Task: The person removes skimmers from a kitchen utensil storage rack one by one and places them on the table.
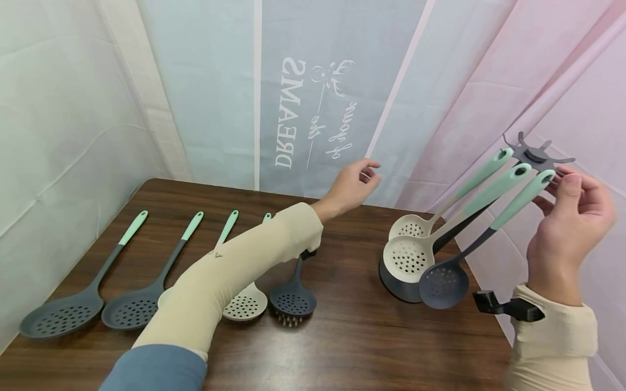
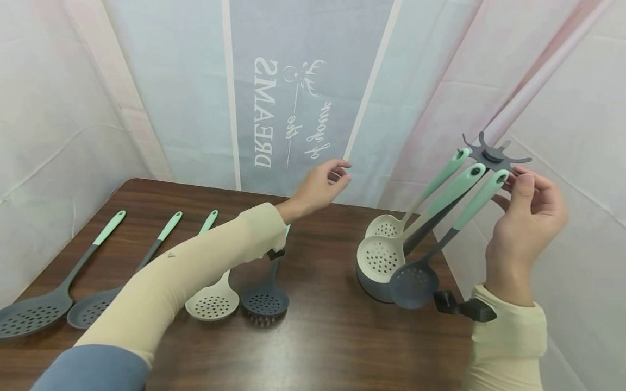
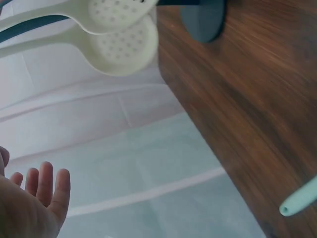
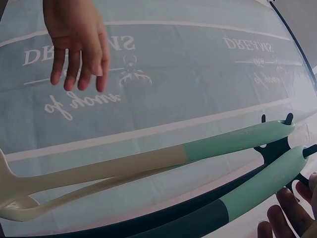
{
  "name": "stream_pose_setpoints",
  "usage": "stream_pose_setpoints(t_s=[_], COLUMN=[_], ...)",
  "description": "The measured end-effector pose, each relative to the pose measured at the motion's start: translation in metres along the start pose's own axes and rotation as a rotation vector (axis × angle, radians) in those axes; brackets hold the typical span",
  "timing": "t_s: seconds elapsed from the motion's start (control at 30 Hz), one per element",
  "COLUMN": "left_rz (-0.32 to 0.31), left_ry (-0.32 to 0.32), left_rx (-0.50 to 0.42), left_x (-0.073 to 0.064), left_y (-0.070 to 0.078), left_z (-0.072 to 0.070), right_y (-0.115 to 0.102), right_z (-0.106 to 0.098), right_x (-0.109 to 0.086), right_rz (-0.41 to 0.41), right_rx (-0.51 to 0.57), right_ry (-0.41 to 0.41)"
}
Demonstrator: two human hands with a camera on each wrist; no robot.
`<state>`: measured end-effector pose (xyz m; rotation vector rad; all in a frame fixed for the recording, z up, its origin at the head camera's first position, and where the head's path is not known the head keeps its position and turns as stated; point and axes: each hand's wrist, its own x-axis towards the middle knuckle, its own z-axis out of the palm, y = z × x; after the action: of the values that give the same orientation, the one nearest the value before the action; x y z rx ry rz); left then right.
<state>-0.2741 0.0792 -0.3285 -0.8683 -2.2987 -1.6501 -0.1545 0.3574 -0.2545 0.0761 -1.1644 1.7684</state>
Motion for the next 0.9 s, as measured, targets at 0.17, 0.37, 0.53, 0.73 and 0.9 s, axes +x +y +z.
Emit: stream_pose_setpoints(t_s=[0.17,0.37,0.53,0.73,0.9], left_rz=[0.025,0.026,0.039,0.031,0.003], left_ry=[-0.023,-0.077,-0.109,-0.14,-0.18], left_rx=[-0.043,-0.081,-0.101,-0.124,-0.146], left_x=[0.007,0.014,0.019,0.024,0.025], left_y=[0.016,0.035,0.049,0.062,0.074], left_z=[0.013,0.026,0.036,0.05,0.059], right_y=[0.0,0.001,0.001,0.0,-0.001], right_z=[0.0,0.0,0.0,0.0,0.001], right_x=[0.001,0.001,0.0,-0.001,-0.002], right_rz=[0.001,-0.007,-0.018,-0.015,-0.023], right_rx=[0.004,0.014,0.007,0.026,0.006], right_ry=[-0.005,-0.006,-0.008,-0.002,-0.012])
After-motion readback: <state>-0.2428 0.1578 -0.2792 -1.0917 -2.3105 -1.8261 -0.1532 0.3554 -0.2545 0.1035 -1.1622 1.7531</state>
